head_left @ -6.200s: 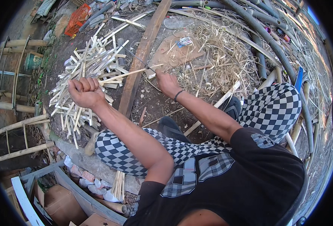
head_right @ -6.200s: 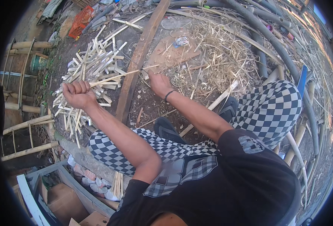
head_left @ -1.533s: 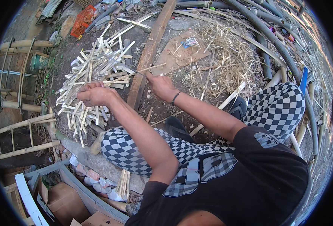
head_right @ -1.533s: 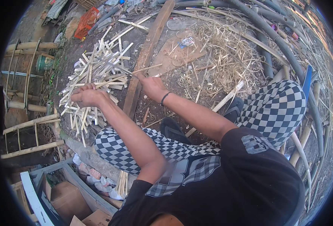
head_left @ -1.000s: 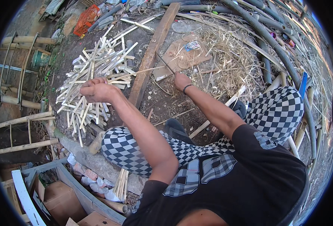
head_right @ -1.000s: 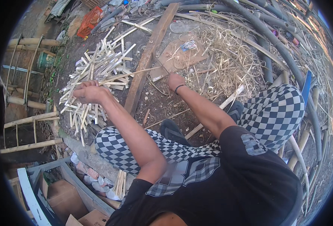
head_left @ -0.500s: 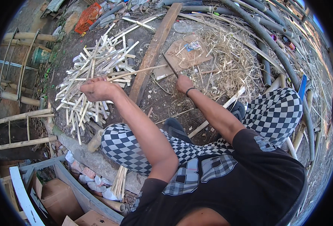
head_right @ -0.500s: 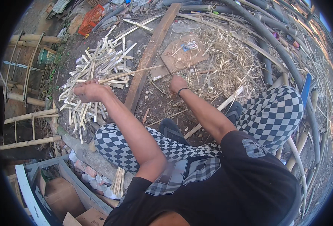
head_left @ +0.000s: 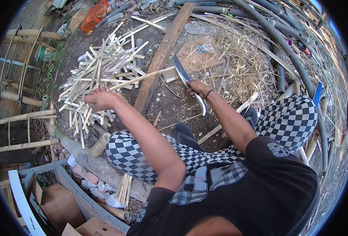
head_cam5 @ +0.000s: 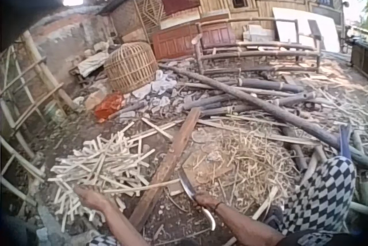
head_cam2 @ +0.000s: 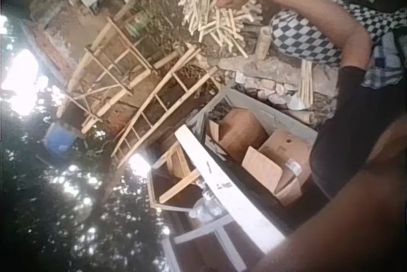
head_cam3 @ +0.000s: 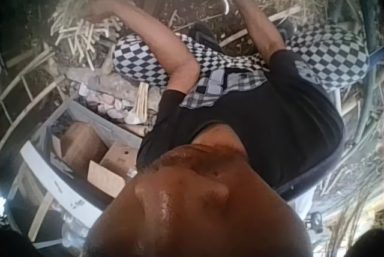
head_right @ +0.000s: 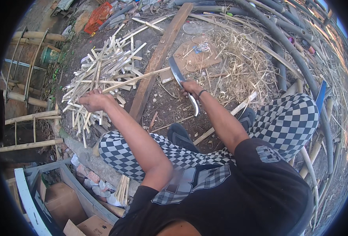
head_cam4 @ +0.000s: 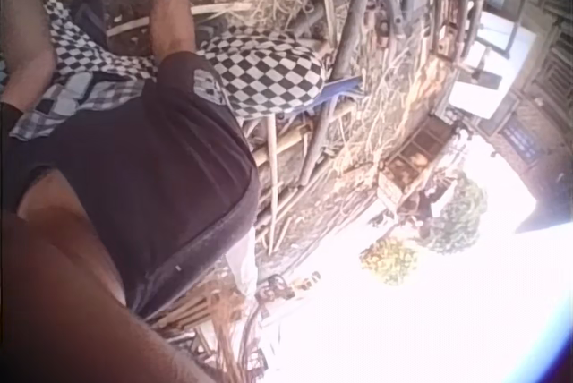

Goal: The person is splitting and shaving bamboo strips using a large knife or machete.

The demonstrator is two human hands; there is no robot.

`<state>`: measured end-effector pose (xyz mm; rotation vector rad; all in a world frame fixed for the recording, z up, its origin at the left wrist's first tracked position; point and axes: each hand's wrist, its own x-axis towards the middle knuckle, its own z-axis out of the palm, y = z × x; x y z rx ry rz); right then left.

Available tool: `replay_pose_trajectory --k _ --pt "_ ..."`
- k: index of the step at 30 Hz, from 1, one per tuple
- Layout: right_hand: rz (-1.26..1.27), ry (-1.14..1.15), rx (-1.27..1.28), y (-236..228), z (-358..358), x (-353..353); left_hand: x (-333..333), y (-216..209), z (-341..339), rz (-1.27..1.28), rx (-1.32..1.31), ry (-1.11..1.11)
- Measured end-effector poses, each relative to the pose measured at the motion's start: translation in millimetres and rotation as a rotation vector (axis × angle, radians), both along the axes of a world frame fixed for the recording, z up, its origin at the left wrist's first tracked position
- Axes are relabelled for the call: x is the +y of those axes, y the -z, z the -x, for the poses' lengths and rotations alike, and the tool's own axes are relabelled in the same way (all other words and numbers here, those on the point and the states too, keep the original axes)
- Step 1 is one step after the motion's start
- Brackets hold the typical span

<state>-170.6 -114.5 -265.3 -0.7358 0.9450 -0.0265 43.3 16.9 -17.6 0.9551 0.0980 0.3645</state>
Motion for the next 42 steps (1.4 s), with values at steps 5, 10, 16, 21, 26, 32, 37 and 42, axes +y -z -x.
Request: replay_pose_trajectory --k 5,10,16,21,26,32,37,42 --pt "-0.046 -0.084 -0.123 -17.2 2.9 8.9 -5.1 2.4 -3.9 -0.019 0.005 -0.041" --pt "-0.054 -0.033 -0.116 -31.7 -6.5 16.2 -9.2 0.2 3.5 -0.054 -0.001 -0.014" --pt "-0.034 -0.005 -0.08 -35.8 -18.6 14.9 -13.0 -0.4 2.6 -0.017 0.02 -0.013" --pt "0.066 -0.215 -0.166 -58.3 -18.8 27.6 -3.0 -3.7 -3.3 -0.008 0.033 -0.033" --pt "0.113 -0.006 -0.036 -39.2 -20.6 3.8 -11.5 -1.1 7.2 0.008 0.043 0.084" --pt "0.08 -0.244 -0.274 -56.2 -28.6 17.0 4.9 -6.5 -3.7 0.013 0.029 0.053" --pt "0.155 0.091 0.028 -35.2 -38.6 10.4 -5.2 -0.2 3.0 0.034 -0.07 0.214" --pt "1.292 -0.285 0.013 -118.0 -52.8 48.5 -7.8 -8.5 11.8 -0.005 -0.082 0.143"
